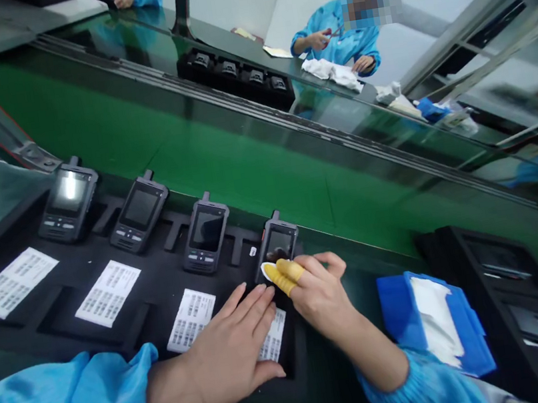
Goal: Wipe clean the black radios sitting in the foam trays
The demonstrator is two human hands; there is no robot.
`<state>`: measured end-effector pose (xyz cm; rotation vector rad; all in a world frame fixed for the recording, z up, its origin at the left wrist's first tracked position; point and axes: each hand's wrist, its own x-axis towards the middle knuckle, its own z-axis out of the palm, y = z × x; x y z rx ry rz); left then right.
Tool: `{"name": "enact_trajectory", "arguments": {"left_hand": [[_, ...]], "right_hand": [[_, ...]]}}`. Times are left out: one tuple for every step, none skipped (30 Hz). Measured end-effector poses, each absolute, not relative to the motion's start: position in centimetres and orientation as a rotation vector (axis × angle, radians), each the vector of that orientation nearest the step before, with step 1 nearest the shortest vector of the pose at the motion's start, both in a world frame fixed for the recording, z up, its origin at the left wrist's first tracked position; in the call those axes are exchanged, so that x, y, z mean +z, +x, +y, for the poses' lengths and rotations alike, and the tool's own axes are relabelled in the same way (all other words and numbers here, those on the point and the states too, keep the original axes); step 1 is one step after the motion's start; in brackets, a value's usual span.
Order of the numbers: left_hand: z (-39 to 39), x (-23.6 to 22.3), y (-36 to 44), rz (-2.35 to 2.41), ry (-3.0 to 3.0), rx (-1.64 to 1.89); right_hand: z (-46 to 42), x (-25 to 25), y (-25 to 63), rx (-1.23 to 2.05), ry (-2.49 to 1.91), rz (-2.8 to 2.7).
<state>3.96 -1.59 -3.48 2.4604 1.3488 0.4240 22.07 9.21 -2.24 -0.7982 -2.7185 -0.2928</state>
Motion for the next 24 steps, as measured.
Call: {"name": "enact_trajectory", "arguments": {"left_hand": [[-1.6,-3.4,4.0,1.345,2.457,0.411],[-1.5,-3.2,4.0,1.341,2.456,0.396],[-1.5,-3.1,4.0,1.342,2.456,0.382],[-1.5,-3.0,3.9,1.346,2.456,0.37],[-1.4,-2.9,3.9,1.351,2.455,0.36],[-1.4,-2.8,3.9,1.354,2.456,0.35],[-1.4,-2.7,3.9,1.356,2.457,0.34],[-1.3,-2.7,3.9,1.354,2.46,0.328],[-1.3,-2.6,4.0,1.352,2.465,0.315],[-1.3,-2.6,4.0,1.35,2.471,0.302],[-1.3,-2.6,4.0,1.348,2.478,0.292],[-1.3,-2.6,4.0,1.349,2.484,0.286],[-1.2,-2.5,4.0,1.354,2.49,0.284],[-1.2,-2.5,4.0,1.36,2.496,0.283],[-1.2,-2.5,4.0,1.365,2.503,0.285],[-1.2,-2.5,4.0,1.372,2.51,0.289],[-1.2,-2.4,4.0,1.377,2.516,0.294],[-1.2,-2.4,4.0,1.381,2.521,0.296],[-1.2,-2.4,4.0,1.383,2.526,0.295],[-1.2,-2.3,4.0,1.383,2.531,0.29],[-1.2,-2.3,4.0,1.381,2.535,0.284],[-1.2,-2.3,4.0,1.377,2.54,0.279],[-1.2,-2.3,4.0,1.376,2.544,0.275],[-1.2,-2.3,4.0,1.377,2.546,0.276]], "right_hand": [[9.2,-2.3,22.2,-0.317,-0.796,-2.714],[9.6,-2.4,22.3,-0.354,-0.815,-2.691],[10.2,-2.5,22.3,-0.394,-0.85,-2.651],[10.9,-2.6,22.3,-0.428,-0.89,-2.602],[11.6,-2.7,22.2,-0.452,-0.924,-2.551],[12.1,-2.8,22.3,-0.466,-0.944,-2.499],[12.4,-3.0,22.3,-0.472,-0.944,-2.462],[12.3,-3.2,22.5,-0.471,-0.931,-2.443],[11.9,-3.3,22.6,-0.468,-0.901,-2.44],[11.3,-3.5,22.8,-0.464,-0.863,-2.453],[10.6,-3.5,22.9,-0.462,-0.825,-2.475],[9.9,-3.4,22.9,-0.467,-0.79,-2.497],[9.4,-3.3,22.7,-0.486,-0.763,-2.511],[9.2,-3.1,22.4,-0.521,-0.744,-2.512],[9.3,-2.8,22.0,-0.572,-0.734,-2.499],[9.6,-2.5,21.4,-0.632,-0.734,-2.47],[10.2,-2.2,20.8,-0.694,-0.74,-2.434],[10.9,-1.9,20.2,-0.75,-0.749,-2.395],[11.5,-1.7,19.7,-0.792,-0.757,-2.365],[12.1,-1.5,19.4,-0.818,-0.764,-2.348],[12.6,-1.4,19.3,-0.827,-0.771,-2.344],[13.0,-1.3,19.4,-0.823,-0.784,-2.351],[13.2,-1.4,19.6,-0.812,-0.805,-2.358],[13.2,-1.5,20.0,-0.796,-0.835,-2.363]]}}
